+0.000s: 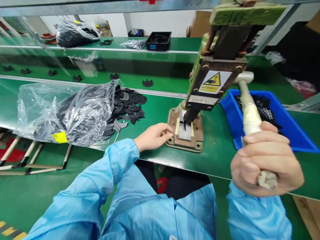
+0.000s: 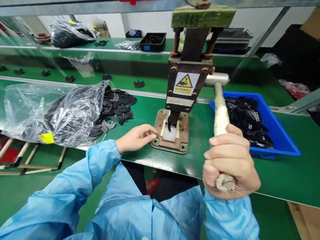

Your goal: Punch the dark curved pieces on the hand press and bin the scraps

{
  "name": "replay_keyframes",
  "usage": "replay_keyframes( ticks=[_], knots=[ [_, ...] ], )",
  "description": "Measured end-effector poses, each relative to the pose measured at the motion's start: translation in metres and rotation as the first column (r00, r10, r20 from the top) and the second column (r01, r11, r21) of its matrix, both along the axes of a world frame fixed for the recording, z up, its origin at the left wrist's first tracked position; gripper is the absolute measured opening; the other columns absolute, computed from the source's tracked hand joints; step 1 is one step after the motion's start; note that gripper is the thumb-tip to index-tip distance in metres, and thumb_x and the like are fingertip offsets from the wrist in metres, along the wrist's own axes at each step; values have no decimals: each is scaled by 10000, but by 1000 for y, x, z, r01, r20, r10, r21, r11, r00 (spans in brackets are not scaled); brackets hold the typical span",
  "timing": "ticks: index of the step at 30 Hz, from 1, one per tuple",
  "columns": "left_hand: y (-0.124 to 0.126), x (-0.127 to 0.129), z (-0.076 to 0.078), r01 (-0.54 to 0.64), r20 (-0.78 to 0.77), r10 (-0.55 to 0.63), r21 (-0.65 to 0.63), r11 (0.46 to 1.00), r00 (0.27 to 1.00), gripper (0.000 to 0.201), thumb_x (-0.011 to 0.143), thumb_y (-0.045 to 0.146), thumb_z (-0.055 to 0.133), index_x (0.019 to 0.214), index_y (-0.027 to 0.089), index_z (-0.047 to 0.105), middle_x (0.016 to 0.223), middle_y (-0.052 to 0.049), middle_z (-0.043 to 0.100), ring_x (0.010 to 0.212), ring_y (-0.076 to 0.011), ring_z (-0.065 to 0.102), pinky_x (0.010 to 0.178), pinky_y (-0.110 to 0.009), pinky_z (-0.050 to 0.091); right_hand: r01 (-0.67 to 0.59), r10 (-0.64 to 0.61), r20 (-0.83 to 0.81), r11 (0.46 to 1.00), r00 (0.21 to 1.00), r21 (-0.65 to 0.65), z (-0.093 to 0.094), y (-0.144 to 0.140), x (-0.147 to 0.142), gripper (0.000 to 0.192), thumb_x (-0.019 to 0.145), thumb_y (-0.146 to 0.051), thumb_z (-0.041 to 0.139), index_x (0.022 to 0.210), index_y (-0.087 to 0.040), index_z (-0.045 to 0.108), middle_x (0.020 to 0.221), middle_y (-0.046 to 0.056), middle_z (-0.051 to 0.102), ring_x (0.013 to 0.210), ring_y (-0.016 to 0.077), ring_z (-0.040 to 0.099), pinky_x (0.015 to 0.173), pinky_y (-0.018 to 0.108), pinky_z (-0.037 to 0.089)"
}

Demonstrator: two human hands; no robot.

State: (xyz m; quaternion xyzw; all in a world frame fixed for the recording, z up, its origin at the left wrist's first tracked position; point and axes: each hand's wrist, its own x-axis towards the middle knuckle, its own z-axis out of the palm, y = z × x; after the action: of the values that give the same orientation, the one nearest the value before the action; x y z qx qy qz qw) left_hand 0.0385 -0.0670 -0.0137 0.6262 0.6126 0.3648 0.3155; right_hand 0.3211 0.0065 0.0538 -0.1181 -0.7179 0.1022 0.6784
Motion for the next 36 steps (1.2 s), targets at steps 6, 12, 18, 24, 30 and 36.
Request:
replay_keyframes(
  ticks=[6,12,18,24,30,36],
  knots=[
    [-9,-123,-1,-296,-691,291,116,948,662,393,973,418,680,1278,178,744,1268,-142,736,1229,-325,643,1111,-455,486,16,-15,-43,999,999,28,-2,2,-4,436,878,-505,721,619,-241,488,605,-37,612,733,199,688,1009,666,583],
    [3,-150,-13,-318,-856,119,-56,947,503,558,967,493,665,1456,226,692,1419,-144,702,1311,-369,607,1113,-484,459,21,-20,-14,1000,1000,21,-1,-1,-3,413,898,-494,711,633,-250,509,619,-38,617,752,206,698,1016,665,583],
    [1,-145,-14,-253,-818,155,11,967,555,412,1028,398,556,1328,222,776,1348,-158,736,1273,-360,639,1105,-503,465,8,-8,-14,1000,1000,-2,0,-3,-3,388,894,-479,713,642,-255,523,637,-52,618,785,195,696,1059,642,567],
    [14,-121,1,-478,-227,482,74,875,846,200,940,337,735,1065,183,706,953,-75,767,897,-227,733,881,-346,583,-12,13,-15,1000,1000,6,-1,-3,-4,335,887,-463,706,672,-268,539,638,-51,607,800,205,684,1071,668,555],
    [43,-48,3,-175,463,233,-165,971,855,279,867,231,851,1013,154,626,833,-8,710,676,-110,686,631,-227,590,-14,14,-13,1000,1000,13,0,-3,-4,314,886,-448,707,686,-269,545,640,-54,596,802,196,684,1081,642,558],
    [74,-11,-7,-90,407,160,-186,978,899,199,969,238,768,866,145,625,746,-22,707,573,-87,636,542,-195,529,-22,23,-8,1000,1000,17,0,-3,-4,337,889,-441,706,672,-254,528,646,-50,593,816,190,689,1087,628,556]
  ],
)
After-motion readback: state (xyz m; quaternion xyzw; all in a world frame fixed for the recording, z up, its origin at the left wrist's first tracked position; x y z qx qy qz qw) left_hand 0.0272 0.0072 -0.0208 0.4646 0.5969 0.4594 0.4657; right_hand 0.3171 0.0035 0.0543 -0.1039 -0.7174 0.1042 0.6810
